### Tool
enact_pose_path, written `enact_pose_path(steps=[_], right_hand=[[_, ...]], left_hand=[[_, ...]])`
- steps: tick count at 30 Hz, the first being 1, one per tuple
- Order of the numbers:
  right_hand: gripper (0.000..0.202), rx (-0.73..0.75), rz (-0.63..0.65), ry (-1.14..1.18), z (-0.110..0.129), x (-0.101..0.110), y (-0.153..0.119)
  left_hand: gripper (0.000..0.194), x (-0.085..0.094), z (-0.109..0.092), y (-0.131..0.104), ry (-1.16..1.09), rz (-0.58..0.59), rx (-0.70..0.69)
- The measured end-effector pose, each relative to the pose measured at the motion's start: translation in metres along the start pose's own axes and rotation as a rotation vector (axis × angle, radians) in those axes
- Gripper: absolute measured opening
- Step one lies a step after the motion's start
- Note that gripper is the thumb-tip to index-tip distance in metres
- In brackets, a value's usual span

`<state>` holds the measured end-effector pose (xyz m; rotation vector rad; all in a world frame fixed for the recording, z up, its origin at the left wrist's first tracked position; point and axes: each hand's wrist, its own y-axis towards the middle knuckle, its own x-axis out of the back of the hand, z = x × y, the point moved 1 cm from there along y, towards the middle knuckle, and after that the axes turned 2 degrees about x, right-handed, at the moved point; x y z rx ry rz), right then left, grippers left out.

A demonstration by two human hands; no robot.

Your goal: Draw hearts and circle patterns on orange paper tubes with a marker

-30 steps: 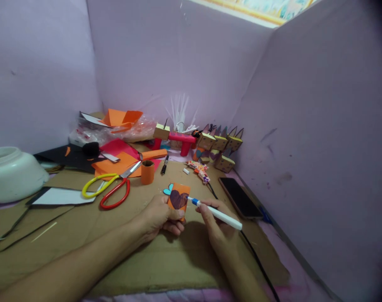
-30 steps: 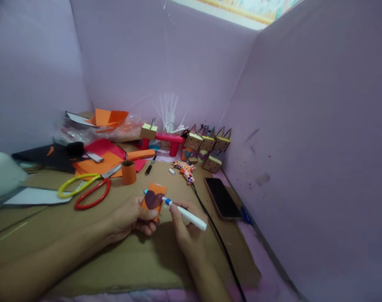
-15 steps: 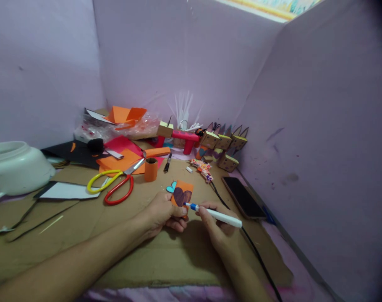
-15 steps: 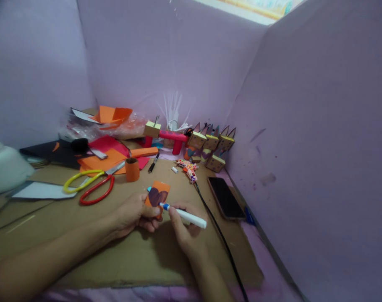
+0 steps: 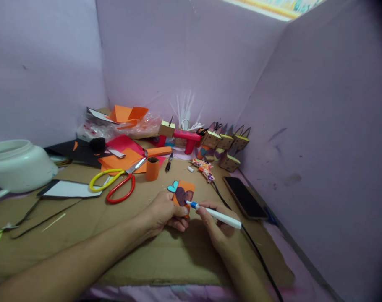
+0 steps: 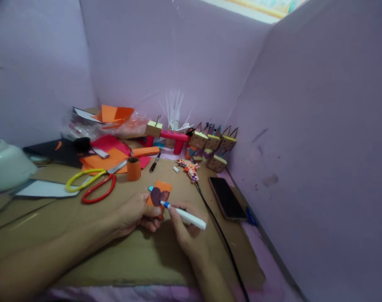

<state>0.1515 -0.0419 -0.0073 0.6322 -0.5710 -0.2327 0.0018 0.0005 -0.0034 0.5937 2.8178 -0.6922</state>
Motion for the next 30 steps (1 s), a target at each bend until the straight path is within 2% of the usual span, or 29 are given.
enact_pose_path(steps=[3, 10, 16, 21, 23, 28, 30], right_hand=[[0.015, -0.026, -0.02, 0.048, 0.001, -0.002, -0.001], [0.017, -0.107, -0.19, 0.074, -0.007, -0.002, -0.002], [0.016, -0.101, -0.155, 0.049, -0.004, -0.002, -0.001], [0.015, -0.021, -0.023, 0.035, -0.002, 0.0, 0.0], [0.016, -0.023, -0.012, 0.045, -0.002, 0.0, -0.001], [0.017, -0.095, -0.186, 0.042, -0.007, -0.001, -0.002], [0.017, -0.084, -0.186, 0.032, -0.009, -0.002, -0.002]], left_hand=[[0.018, 0.0, 0.0, 0.0, 0.0, -0.001, -0.006], [0.014, -0.002, -0.002, -0.001, 0.012, -0.026, 0.041], [0.011, -0.001, -0.001, -0.001, 0.009, -0.031, 0.027], [0.011, -0.001, -0.003, 0.0, 0.016, -0.023, 0.011], [0.011, -0.001, -0.002, 0.0, 0.014, -0.02, 0.007], [0.015, -0.001, 0.0, 0.001, 0.001, -0.025, 0.032], [0.017, 0.0, 0.0, 0.001, -0.005, -0.03, 0.031]])
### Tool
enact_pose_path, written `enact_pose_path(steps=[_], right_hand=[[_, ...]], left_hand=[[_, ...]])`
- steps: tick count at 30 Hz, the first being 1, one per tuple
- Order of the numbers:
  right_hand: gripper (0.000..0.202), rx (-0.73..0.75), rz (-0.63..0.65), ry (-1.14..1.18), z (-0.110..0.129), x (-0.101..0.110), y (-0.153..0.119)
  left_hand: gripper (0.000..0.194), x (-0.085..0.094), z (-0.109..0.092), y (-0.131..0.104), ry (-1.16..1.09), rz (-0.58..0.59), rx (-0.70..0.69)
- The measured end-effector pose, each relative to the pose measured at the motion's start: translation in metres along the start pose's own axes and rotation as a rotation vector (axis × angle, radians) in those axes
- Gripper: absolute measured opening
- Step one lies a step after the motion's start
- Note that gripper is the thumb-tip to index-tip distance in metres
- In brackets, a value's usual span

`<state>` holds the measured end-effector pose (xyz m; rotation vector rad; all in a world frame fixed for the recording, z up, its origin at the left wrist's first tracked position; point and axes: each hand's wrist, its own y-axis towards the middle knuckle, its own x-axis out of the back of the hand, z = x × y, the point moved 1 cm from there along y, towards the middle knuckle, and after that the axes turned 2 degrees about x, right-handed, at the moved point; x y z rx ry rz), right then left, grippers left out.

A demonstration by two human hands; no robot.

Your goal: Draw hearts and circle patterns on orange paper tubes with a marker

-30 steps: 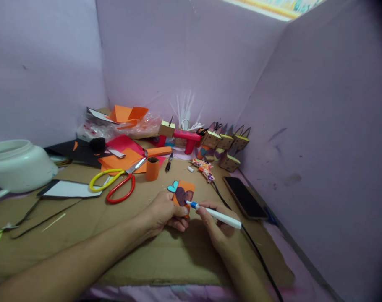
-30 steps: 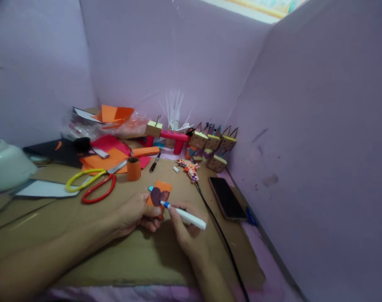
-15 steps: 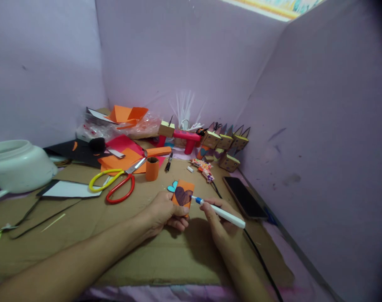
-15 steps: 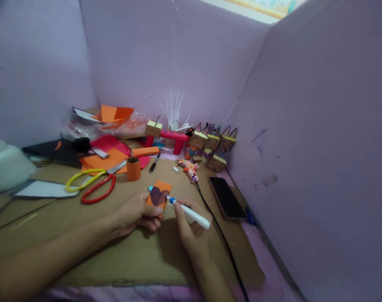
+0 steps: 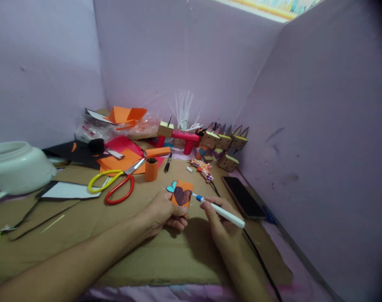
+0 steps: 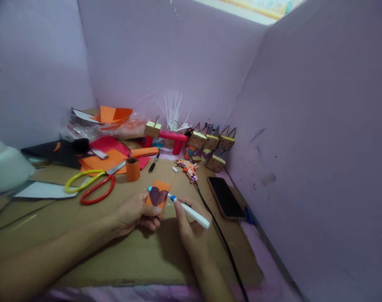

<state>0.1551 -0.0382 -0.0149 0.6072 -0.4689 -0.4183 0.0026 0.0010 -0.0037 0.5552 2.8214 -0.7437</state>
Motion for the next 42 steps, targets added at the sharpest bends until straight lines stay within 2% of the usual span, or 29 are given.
enact_pose_path(steps=[8, 14, 20, 26, 31, 42], right_hand=[[0.013, 0.082, 0.149, -0.021, 0.0057, 0.0006, 0.0005], [0.015, 0.039, -0.011, -0.019, 0.0014, -0.0003, 0.0003], [0.012, 0.152, 0.024, -0.092, -0.0016, -0.0015, 0.0029], [0.009, 0.243, 0.068, -0.05, 0.0032, -0.0027, 0.0026], [0.011, 0.192, -0.001, -0.081, 0.0019, -0.0012, 0.0025], [0.009, 0.229, 0.06, -0.022, 0.0024, -0.0043, 0.0009]], left_hand=[[0.013, 0.0011, -0.0009, 0.0018, 0.006, 0.017, -0.026], [0.014, -0.0004, -0.0014, -0.0014, -0.001, -0.007, -0.007], [0.013, -0.001, -0.0003, -0.001, 0.024, -0.01, -0.006], [0.015, -0.0011, 0.0, -0.0008, 0.026, -0.005, -0.026], [0.014, -0.0012, -0.0001, 0.0, 0.028, 0.004, -0.01], [0.016, -0.0005, 0.0, 0.0007, 0.034, 0.007, -0.028]])
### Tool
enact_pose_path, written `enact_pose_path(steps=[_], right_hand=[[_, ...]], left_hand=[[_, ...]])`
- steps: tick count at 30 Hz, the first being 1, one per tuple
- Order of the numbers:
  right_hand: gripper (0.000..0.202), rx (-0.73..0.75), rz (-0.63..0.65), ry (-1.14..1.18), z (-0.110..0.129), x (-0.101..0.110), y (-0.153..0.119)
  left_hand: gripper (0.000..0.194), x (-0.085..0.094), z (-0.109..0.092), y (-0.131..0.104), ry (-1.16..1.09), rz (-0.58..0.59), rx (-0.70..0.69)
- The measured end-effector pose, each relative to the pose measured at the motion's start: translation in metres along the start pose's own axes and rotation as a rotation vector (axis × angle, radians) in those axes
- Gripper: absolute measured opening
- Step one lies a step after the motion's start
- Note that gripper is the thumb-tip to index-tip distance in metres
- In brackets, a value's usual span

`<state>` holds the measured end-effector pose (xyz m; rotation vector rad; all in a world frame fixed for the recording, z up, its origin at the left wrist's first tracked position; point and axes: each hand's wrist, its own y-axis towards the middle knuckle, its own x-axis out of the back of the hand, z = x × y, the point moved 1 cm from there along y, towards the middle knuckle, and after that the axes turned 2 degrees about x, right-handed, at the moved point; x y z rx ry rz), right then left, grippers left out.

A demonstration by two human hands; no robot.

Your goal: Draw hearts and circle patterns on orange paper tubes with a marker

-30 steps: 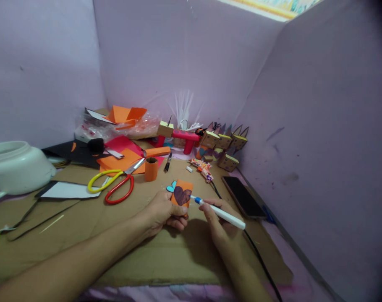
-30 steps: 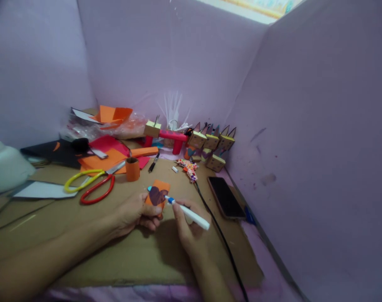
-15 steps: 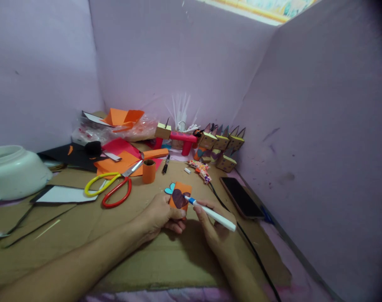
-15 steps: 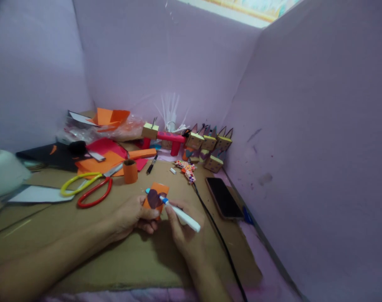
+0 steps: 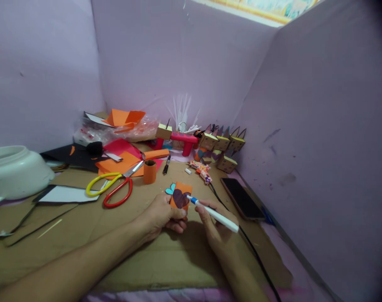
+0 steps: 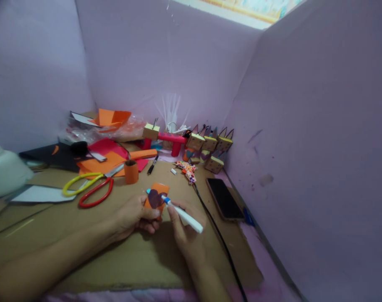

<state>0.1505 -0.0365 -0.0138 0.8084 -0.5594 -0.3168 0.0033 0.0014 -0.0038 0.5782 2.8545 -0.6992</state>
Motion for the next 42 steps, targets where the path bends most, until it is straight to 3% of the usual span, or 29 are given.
enact_pose_path(steps=[4, 9, 11, 15, 19, 23, 25, 27, 30, 33, 42], right_hand=[[0.012, -0.111, 0.018, 0.13, 0.0, 0.001, -0.004], [0.024, -0.435, -0.162, 0.453, -0.005, -0.002, 0.018], [0.03, -0.509, -0.143, 0.546, -0.008, -0.008, 0.035], [0.044, -0.59, 0.031, 0.652, -0.012, -0.024, 0.061], [0.047, -0.644, 0.141, 0.474, -0.011, -0.034, 0.061], [0.04, -0.456, 0.135, 0.146, -0.003, -0.031, 0.056], [0.037, -0.436, 0.125, 0.146, -0.002, -0.028, 0.055], [0.034, -0.448, 0.121, 0.209, -0.003, -0.025, 0.055], [0.031, -0.445, 0.106, 0.335, -0.005, -0.02, 0.054], [0.028, -0.439, 0.097, 0.462, -0.003, -0.016, 0.054], [0.024, -0.403, 0.131, 0.5, 0.003, -0.016, 0.051]], left_hand=[[0.016, 0.0, -0.001, 0.0, -0.017, 0.011, -0.007], [0.023, 0.001, -0.002, -0.001, -0.011, -0.019, -0.027], [0.025, 0.0, -0.002, 0.0, 0.024, -0.048, -0.085], [0.025, 0.001, -0.001, 0.004, 0.116, -0.149, -0.211], [0.019, 0.005, 0.002, 0.006, 0.407, -0.243, -0.404], [0.021, 0.007, 0.002, 0.005, 0.658, -0.333, -0.561], [0.014, 0.008, 0.001, 0.005, 0.667, -0.302, -0.571], [0.014, 0.008, -0.002, 0.006, 0.583, -0.188, -0.537], [0.04, 0.009, -0.008, 0.004, 0.405, 0.137, -0.359], [0.046, 0.011, -0.013, 0.0, 0.363, 0.249, -0.249], [0.043, 0.015, -0.004, 0.007, 0.272, 0.204, -0.21]])
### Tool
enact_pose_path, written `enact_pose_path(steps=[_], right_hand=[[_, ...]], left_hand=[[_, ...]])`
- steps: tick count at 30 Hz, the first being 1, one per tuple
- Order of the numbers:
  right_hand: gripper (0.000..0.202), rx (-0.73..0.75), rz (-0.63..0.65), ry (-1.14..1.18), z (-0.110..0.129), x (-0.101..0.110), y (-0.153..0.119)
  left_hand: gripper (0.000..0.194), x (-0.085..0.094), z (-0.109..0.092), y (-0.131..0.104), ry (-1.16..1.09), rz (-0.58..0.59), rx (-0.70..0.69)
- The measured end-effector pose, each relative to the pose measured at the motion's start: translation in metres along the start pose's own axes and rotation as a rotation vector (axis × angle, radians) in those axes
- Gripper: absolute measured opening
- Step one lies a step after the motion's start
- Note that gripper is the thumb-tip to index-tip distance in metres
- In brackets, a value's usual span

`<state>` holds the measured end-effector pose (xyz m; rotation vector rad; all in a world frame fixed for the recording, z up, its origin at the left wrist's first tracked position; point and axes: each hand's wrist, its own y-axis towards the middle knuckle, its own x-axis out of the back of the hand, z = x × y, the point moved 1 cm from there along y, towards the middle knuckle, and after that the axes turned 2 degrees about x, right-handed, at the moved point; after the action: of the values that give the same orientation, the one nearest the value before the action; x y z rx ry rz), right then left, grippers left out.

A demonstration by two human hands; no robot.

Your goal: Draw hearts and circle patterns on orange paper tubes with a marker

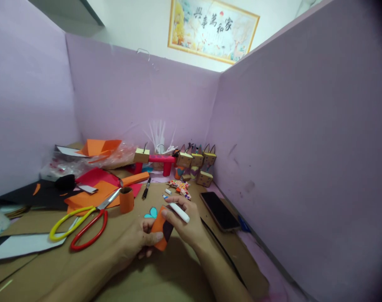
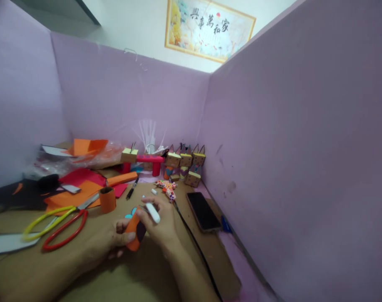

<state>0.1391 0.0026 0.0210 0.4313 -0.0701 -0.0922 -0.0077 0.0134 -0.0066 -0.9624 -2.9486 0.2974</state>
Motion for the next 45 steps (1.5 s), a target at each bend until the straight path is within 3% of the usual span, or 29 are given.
enact_pose_path(steps=[4, 7, 10, 14, 19, 23, 26, 30, 34, 40, 45], right_hand=[[0.028, -0.071, -0.017, 0.093, -0.004, 0.001, 0.003], [0.035, -0.243, 0.018, 0.424, -0.008, 0.004, 0.008], [0.034, -0.348, 0.139, 0.682, -0.012, 0.004, 0.01], [0.031, -0.396, 0.279, 0.772, -0.014, -0.001, 0.006], [0.035, -0.385, 0.338, 0.807, -0.013, -0.004, 0.001], [0.039, -0.368, 0.213, 0.781, -0.018, -0.002, 0.003], [0.037, -0.362, 0.075, 0.779, -0.021, -0.003, 0.006], [0.039, -0.357, 0.028, 0.764, -0.023, -0.005, 0.007], [0.037, -0.325, 0.021, 0.72, -0.025, -0.007, 0.007], [0.035, -0.316, -0.004, 0.704, -0.026, -0.009, 0.004], [0.034, -0.288, -0.029, 0.566, -0.022, -0.006, 0.004]], left_hand=[[0.04, -0.001, -0.001, -0.001, -0.097, 0.039, 0.005], [0.039, -0.001, -0.005, -0.005, -0.249, 0.055, 0.009], [0.037, 0.0, -0.007, -0.007, -0.406, 0.081, 0.022], [0.036, 0.002, -0.005, -0.006, -0.519, 0.185, 0.049], [0.033, -0.001, -0.004, -0.006, -0.543, 0.277, 0.068], [0.035, -0.007, -0.005, -0.006, -0.397, 0.149, -0.02], [0.041, -0.011, -0.005, -0.005, -0.114, -0.033, -0.098], [0.035, -0.014, -0.006, -0.003, 0.178, -0.199, -0.088], [0.031, -0.014, -0.006, -0.002, 0.174, -0.227, -0.007], [0.038, -0.015, -0.008, -0.005, 0.094, -0.226, -0.043], [0.036, -0.016, -0.006, -0.005, -0.022, -0.241, 0.038]])
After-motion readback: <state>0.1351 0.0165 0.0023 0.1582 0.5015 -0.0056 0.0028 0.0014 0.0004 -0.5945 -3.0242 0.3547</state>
